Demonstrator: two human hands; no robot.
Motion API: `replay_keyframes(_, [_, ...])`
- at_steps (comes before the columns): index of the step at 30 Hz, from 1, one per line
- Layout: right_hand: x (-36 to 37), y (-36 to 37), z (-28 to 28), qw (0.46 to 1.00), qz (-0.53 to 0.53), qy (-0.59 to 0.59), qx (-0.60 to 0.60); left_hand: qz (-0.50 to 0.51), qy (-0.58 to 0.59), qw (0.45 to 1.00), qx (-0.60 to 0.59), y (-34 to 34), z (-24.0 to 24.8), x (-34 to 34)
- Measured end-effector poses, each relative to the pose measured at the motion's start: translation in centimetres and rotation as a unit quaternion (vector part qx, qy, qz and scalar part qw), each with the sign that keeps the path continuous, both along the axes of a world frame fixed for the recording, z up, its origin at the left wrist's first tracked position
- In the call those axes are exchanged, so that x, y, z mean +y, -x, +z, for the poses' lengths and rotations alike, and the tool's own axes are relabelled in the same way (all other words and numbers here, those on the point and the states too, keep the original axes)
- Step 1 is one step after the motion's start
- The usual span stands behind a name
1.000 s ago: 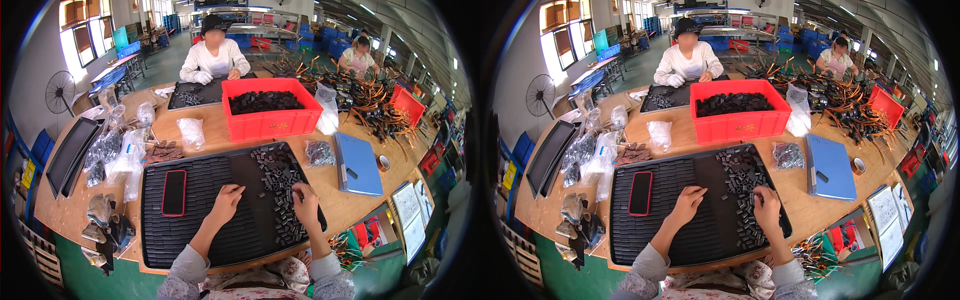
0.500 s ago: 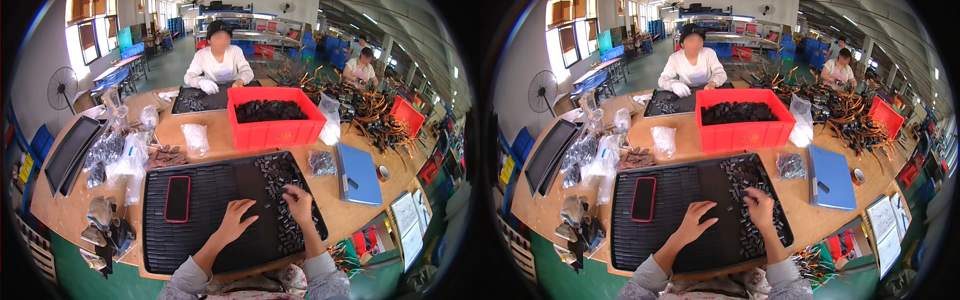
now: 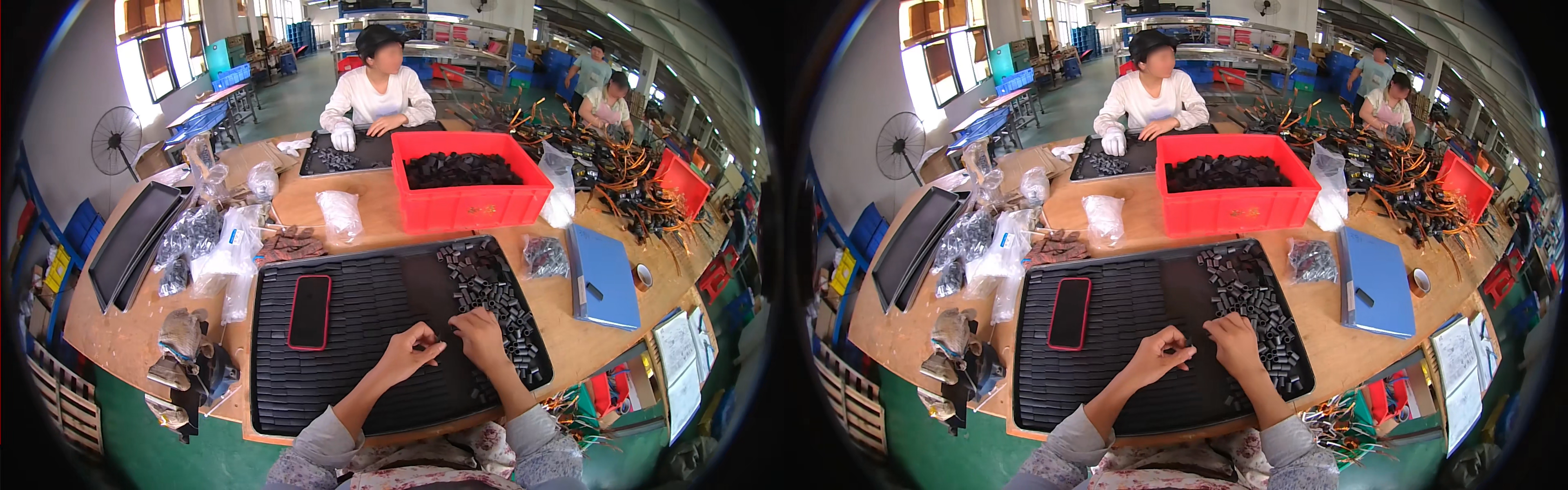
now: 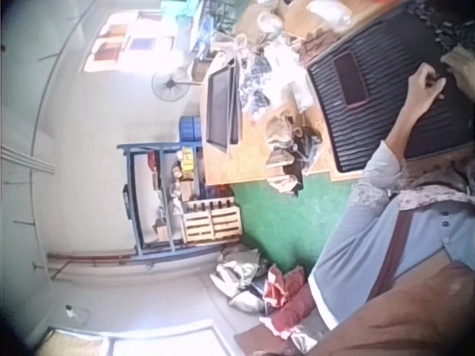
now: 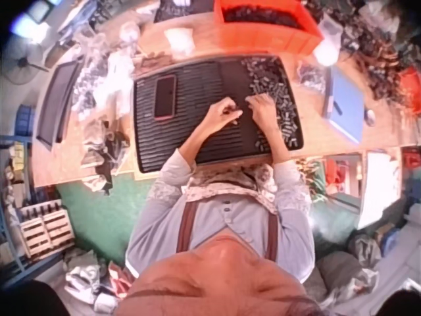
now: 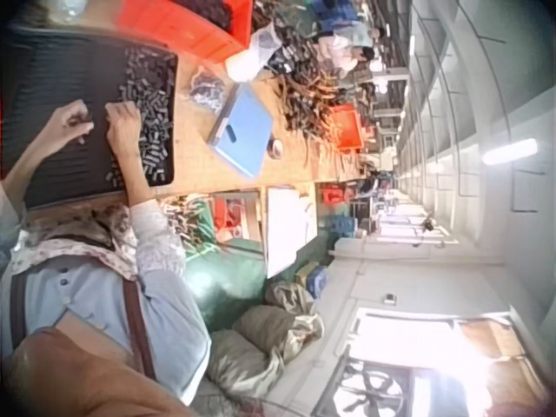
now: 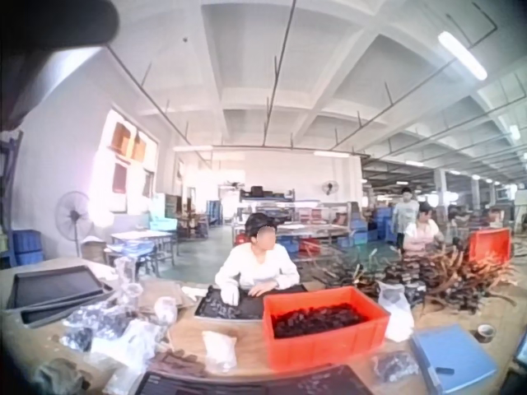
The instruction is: The person sorts and inspects small black rubber components by hand on a workbench.
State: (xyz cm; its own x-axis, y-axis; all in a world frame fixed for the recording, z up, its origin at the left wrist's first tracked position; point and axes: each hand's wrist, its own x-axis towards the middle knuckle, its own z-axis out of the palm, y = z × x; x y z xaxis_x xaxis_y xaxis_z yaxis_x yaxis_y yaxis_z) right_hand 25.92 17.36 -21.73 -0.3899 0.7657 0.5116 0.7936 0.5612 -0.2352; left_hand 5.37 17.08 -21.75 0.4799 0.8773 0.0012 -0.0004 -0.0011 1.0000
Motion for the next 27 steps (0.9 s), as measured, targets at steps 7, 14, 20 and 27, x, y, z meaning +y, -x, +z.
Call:
replay_keyframes(7, [-2.3, 1.5, 1.3, 0.782, 0.069, 0.291, 0.547, -0.002, -0.039, 0.999, 0.038, 0.1, -0.1, -0.1])
replay_keyframes(14, [-2.9, 1.0, 2.1, 0.853, 0.076, 0.279, 0.434, -0.013, -0.013, 0.999, 0.043, -0.1, -0.1, -0.2])
replay_keyframes(20, [-2.5, 1.1, 3.4, 0.959, 0.099, 0.127, 0.233, -0.021, -0.004, 0.998, 0.064, 0.0, -0.5, -0.1])
replay_keyframes(27, [2.6, -1.9, 2.0, 0.956, -0.115, 0.041, 0.267, 0.103, -0.253, 0.958, 0.082, 0.9, 0.3, 5.0])
